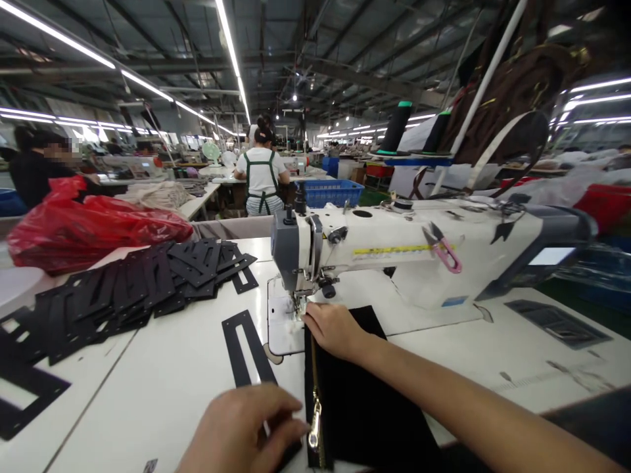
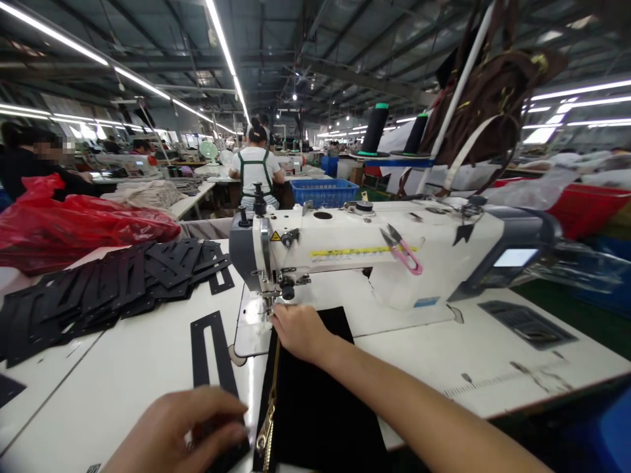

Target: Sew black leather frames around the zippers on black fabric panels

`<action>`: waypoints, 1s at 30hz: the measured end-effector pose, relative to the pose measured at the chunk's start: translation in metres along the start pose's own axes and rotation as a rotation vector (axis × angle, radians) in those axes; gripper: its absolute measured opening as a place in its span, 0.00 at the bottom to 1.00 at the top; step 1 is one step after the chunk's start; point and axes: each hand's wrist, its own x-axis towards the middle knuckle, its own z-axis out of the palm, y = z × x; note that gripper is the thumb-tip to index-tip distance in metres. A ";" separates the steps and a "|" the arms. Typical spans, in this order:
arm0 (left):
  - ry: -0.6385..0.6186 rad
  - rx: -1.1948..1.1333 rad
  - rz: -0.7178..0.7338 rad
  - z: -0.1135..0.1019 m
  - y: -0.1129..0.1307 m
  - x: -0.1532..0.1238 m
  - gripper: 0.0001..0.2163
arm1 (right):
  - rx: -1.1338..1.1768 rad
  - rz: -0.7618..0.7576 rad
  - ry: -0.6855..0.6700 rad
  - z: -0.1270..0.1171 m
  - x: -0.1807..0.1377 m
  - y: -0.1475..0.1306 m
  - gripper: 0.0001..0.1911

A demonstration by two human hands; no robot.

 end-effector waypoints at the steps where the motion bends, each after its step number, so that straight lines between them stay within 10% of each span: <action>1: 0.057 0.135 0.094 -0.008 0.001 0.006 0.13 | 0.002 -0.005 0.008 0.001 0.002 0.000 0.13; 6: -0.129 0.477 0.339 -0.014 -0.003 0.040 0.45 | 0.029 -0.029 0.091 -0.018 -0.019 0.007 0.10; 13: -0.138 0.540 0.297 -0.013 0.002 0.050 0.46 | -0.026 0.402 0.272 -0.030 -0.071 0.059 0.13; 30: -0.229 0.620 0.244 -0.015 0.004 0.074 0.53 | 0.194 0.594 0.272 -0.020 -0.048 0.059 0.11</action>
